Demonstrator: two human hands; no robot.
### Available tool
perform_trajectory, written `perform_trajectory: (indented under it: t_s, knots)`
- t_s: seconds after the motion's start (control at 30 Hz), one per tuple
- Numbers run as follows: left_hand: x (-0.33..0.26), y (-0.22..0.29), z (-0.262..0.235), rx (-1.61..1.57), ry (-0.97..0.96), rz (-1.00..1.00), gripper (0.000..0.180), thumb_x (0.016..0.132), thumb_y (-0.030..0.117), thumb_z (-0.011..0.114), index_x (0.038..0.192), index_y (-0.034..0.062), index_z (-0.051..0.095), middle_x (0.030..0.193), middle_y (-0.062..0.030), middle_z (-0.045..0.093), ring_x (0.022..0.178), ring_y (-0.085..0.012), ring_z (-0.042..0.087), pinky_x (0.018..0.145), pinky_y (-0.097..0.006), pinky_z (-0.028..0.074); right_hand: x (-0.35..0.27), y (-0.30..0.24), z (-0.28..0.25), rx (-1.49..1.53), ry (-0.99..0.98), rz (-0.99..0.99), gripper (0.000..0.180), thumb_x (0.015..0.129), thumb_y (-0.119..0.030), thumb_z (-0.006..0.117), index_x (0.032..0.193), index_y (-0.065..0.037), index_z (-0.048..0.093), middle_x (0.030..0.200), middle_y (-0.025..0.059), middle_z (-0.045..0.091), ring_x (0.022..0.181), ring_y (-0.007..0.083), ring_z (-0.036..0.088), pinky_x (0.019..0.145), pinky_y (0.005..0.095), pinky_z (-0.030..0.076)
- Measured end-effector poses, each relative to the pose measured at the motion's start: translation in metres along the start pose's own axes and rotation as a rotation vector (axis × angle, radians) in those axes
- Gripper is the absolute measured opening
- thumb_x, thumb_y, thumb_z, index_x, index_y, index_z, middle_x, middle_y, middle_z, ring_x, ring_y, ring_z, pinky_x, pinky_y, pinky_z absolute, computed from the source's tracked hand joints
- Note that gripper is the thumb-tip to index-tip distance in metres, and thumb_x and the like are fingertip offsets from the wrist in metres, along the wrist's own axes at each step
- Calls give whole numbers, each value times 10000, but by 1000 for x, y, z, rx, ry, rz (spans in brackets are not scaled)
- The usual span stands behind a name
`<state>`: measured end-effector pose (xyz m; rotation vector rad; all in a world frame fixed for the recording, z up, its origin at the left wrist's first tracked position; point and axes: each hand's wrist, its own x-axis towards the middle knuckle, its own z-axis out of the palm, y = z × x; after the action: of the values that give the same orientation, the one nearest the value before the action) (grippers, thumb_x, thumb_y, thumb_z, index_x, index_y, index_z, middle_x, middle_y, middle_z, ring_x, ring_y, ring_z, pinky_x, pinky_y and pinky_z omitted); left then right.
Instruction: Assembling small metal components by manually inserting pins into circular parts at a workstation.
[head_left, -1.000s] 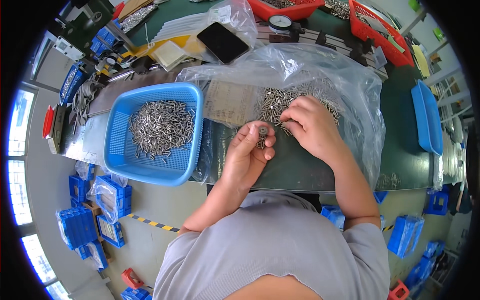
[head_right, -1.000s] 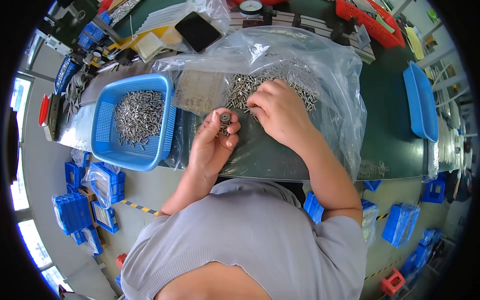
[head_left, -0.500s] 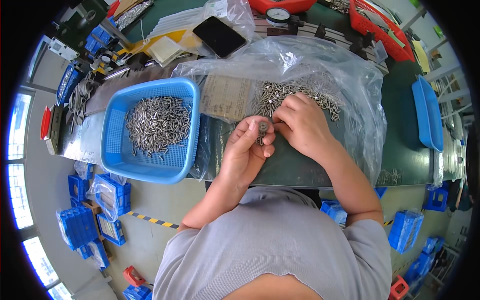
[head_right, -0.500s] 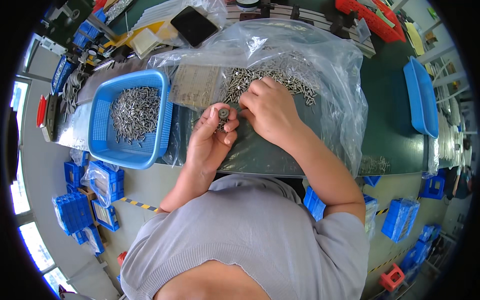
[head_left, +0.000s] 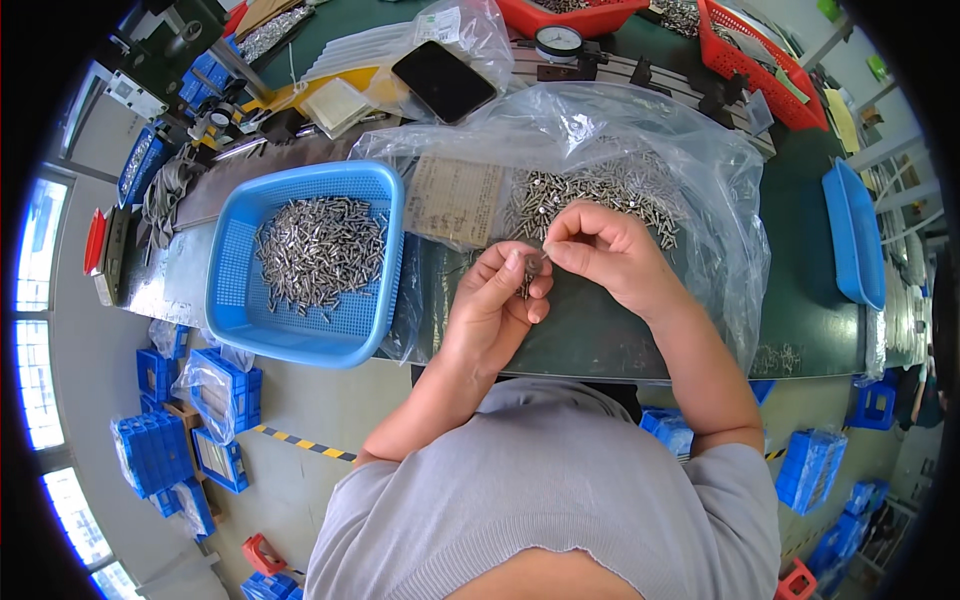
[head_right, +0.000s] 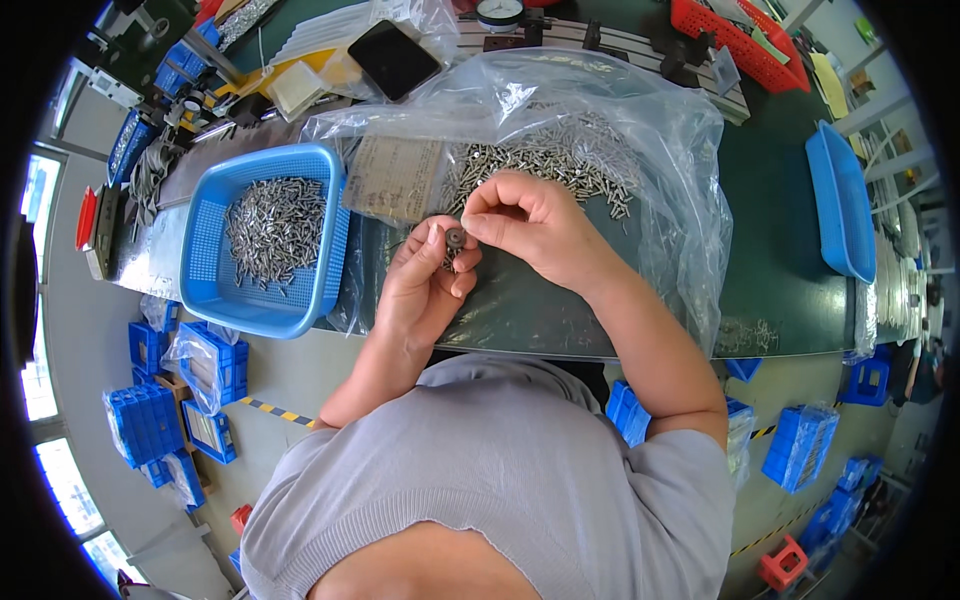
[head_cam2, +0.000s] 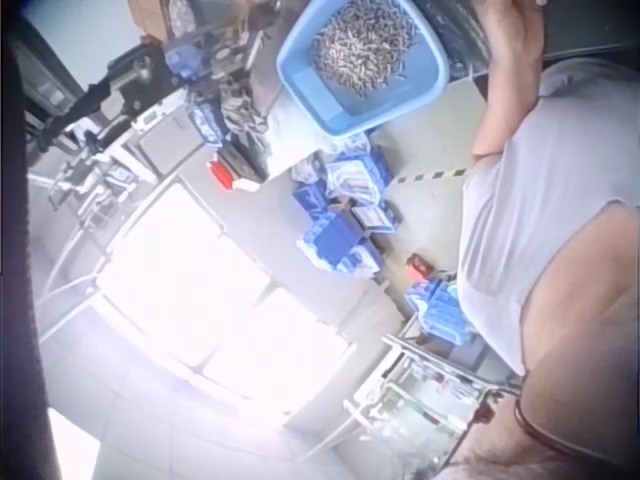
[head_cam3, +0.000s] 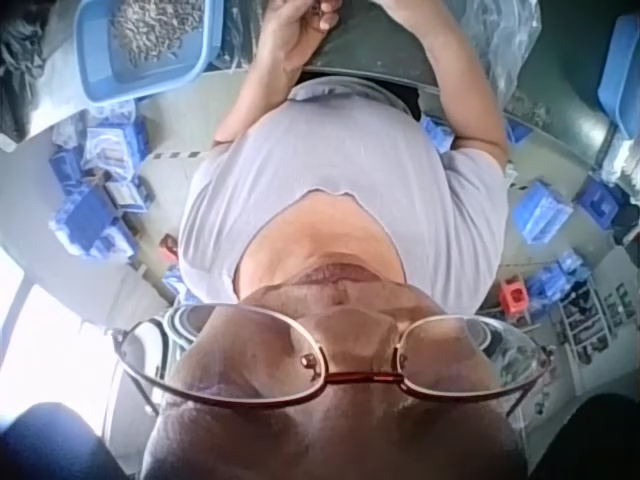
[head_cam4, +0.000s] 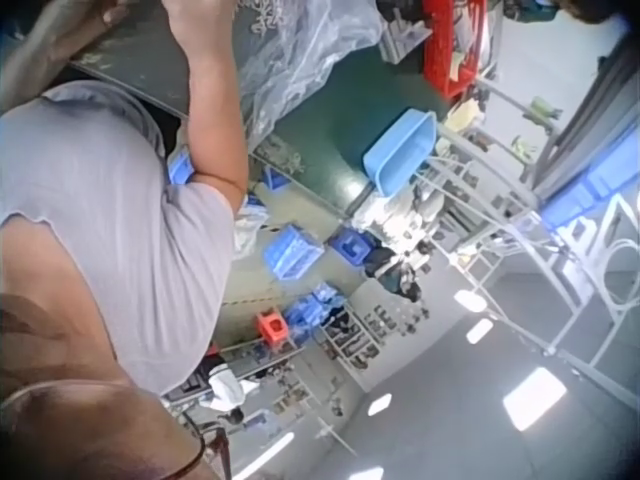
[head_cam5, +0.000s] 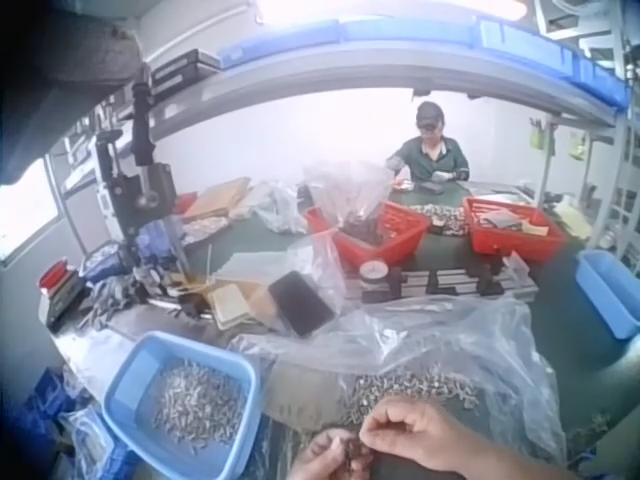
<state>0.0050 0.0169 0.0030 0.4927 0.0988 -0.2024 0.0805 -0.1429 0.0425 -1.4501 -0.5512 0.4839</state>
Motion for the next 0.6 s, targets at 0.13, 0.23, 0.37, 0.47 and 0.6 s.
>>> perform_trajectory:
  t_s: [0.13,0.23,0.37,0.47,0.6]
  knots:
    - [0,0,1,6,9,-3,169,915,212,576,967,51,564,887,-57,586,740,-120,511,569,-239,421,-1,4,3,136,-52,64,76,876,-73,598,902,-2,584,818,35,612,723,104,634,675,225,501]
    - [-1,0,1,11,10,-5,171,914,215,578,971,54,565,872,-49,583,740,-118,515,566,-237,422,0,3,5,140,-62,58,66,873,-61,599,893,-1,582,814,40,608,719,119,653,668,220,507]
    - [-1,1,4,26,23,-5,169,911,214,583,970,55,566,855,-40,575,734,-117,516,564,-236,424,0,2,5,145,-66,77,62,872,-54,599,890,2,580,811,42,604,719,129,660,667,224,511]
    - [-1,1,4,36,33,-6,176,906,220,591,960,55,570,849,-32,571,724,-114,510,558,-233,422,0,2,7,128,-70,87,56,865,-47,606,891,-2,585,816,32,593,717,120,649,671,229,507]
    - [1,1,-1,54,13,-26,209,894,244,609,959,47,580,835,-23,567,705,-109,498,531,-226,411,2,-4,11,-86,-54,13,78,821,-41,646,868,-24,587,849,14,557,741,88,576,666,221,464]
